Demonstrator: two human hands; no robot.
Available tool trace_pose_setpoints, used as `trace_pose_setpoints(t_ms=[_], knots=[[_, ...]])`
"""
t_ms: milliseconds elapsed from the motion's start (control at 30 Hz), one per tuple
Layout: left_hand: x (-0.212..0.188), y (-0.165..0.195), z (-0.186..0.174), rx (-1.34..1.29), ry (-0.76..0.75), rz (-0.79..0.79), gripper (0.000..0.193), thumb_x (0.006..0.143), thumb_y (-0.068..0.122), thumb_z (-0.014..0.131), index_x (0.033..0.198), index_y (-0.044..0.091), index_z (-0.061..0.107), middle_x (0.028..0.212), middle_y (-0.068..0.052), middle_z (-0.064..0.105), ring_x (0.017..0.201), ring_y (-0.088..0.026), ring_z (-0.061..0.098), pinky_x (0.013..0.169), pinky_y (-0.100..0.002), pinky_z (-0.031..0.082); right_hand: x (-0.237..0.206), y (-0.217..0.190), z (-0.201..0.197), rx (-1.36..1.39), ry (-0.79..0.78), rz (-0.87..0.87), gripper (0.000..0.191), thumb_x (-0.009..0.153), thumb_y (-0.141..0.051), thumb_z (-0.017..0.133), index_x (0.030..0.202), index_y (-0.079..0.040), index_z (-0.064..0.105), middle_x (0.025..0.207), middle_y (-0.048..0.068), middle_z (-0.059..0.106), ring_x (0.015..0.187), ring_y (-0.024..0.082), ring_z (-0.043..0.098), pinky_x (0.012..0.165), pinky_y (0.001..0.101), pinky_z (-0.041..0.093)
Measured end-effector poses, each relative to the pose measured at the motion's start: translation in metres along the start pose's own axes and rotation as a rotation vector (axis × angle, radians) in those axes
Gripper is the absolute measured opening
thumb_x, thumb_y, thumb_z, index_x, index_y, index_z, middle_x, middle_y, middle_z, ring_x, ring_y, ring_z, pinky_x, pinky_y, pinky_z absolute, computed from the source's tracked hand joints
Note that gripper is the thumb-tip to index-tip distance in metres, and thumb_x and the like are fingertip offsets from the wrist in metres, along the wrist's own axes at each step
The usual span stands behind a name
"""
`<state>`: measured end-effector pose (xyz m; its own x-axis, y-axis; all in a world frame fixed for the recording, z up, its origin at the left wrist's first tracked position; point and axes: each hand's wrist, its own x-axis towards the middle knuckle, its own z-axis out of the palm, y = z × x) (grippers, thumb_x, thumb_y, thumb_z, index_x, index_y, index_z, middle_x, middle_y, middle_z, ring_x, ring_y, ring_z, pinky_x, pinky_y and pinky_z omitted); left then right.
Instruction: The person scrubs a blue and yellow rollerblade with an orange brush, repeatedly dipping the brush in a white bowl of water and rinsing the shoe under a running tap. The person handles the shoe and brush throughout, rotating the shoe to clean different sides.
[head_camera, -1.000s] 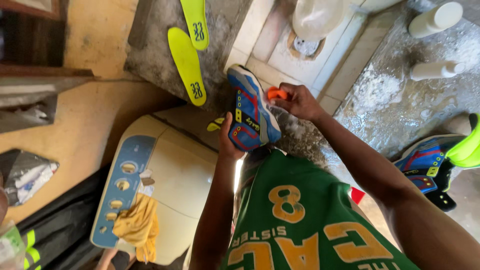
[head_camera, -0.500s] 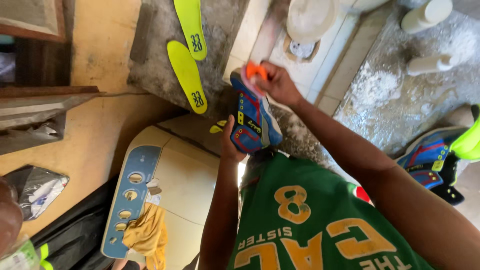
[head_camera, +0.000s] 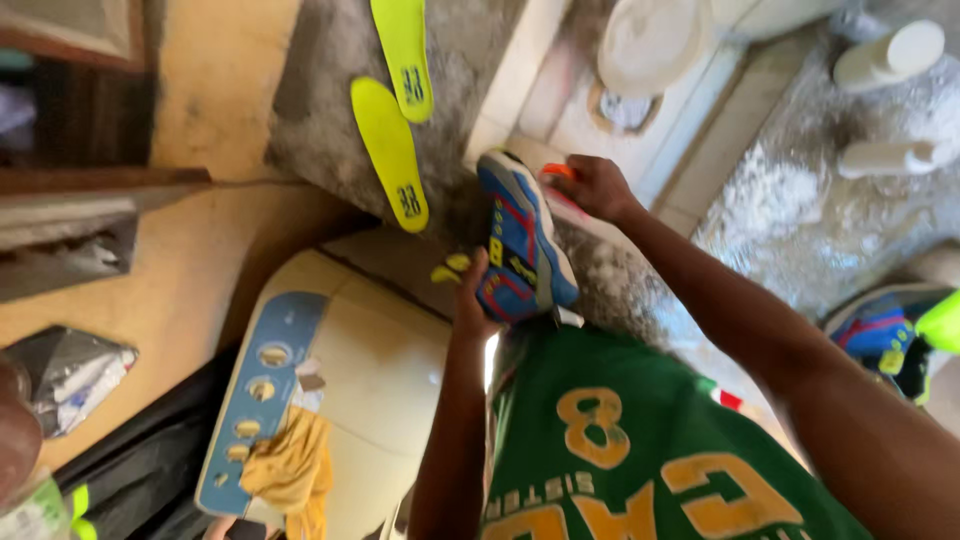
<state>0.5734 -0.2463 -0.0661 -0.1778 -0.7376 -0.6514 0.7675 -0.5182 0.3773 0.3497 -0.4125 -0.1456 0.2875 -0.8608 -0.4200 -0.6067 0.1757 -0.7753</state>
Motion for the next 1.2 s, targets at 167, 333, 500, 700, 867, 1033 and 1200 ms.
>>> trace_pose_setpoints(t_ms=[167,333,500,700,867,1033,1200], knots=[[-0.013,0.010,-0.006,0.520,0.018,0.151,0.055,0.098,0.029,0.075,0.138,-0.005,0.060,0.131,-0.012,0.065,0.119,-0.023,0.061,0.107,-0.040,0.050,0.019,0.023,-0.051,0.496,0.213,-0.161,0.026,0.115,-0.027,0.064,0.107,-0.002,0.063,0.088,-0.002,0.066,0.073,0.005,0.055,0.064,0.0250,0.047],[-0.009,0.012,0.008,0.767,0.120,0.186,0.064,0.090,0.026,0.079,0.143,0.000,0.055,0.134,-0.006,0.062,0.121,-0.018,0.058,0.106,-0.034,0.046,0.035,0.001,-0.094,0.836,0.128,-0.126,0.021,0.115,-0.021,0.062,0.098,-0.010,0.059,0.075,-0.002,0.059,0.060,0.007,0.050,0.056,0.0250,0.041],[0.003,0.015,0.013,0.663,0.153,-0.014,0.072,0.085,0.030,0.079,0.145,0.001,0.051,0.135,-0.008,0.062,0.122,-0.020,0.059,0.103,-0.037,0.048,0.027,-0.036,-0.038,0.814,-0.075,-0.284,0.020,0.109,-0.024,0.060,0.119,-0.010,0.070,0.074,-0.003,0.061,0.059,0.006,0.053,0.057,0.0241,0.049],[0.013,-0.010,0.029,0.976,0.023,0.117,0.089,0.089,0.032,0.081,0.154,-0.005,0.035,0.153,-0.020,0.046,0.141,-0.029,0.042,0.116,-0.039,0.034,0.033,-0.007,-0.035,0.301,-0.243,-0.154,0.027,0.102,-0.037,0.068,0.112,-0.012,0.073,0.088,-0.006,0.072,0.071,0.004,0.068,0.070,0.0231,0.057],[0.004,-0.025,0.061,1.151,0.033,0.182,0.095,0.086,0.035,0.080,0.157,-0.003,0.030,0.161,-0.019,0.040,0.150,-0.029,0.038,0.121,-0.037,0.030,0.036,0.012,-0.032,0.862,-0.045,-0.274,0.027,0.104,-0.036,0.068,0.104,-0.009,0.072,0.078,-0.005,0.066,0.065,0.005,0.057,0.062,0.0246,0.048],[-0.002,-0.022,0.090,1.159,0.023,0.248,0.093,0.087,0.034,0.080,0.156,-0.004,0.032,0.160,-0.020,0.040,0.149,-0.031,0.039,0.121,-0.038,0.031,0.006,0.041,-0.025,0.406,-0.135,0.075,0.027,0.101,-0.035,0.068,0.100,-0.008,0.075,0.071,-0.006,0.063,0.062,0.004,0.052,0.057,0.0241,0.044],[-0.014,-0.025,0.106,1.385,0.011,0.490,0.086,0.091,0.038,0.078,0.156,-0.002,0.037,0.158,-0.022,0.045,0.148,-0.034,0.044,0.123,-0.038,0.034,0.018,0.051,-0.096,0.519,0.071,-0.022,0.036,0.109,-0.041,0.068,0.095,-0.007,0.068,0.076,-0.004,0.059,0.068,0.007,0.050,0.062,0.0298,0.044]])
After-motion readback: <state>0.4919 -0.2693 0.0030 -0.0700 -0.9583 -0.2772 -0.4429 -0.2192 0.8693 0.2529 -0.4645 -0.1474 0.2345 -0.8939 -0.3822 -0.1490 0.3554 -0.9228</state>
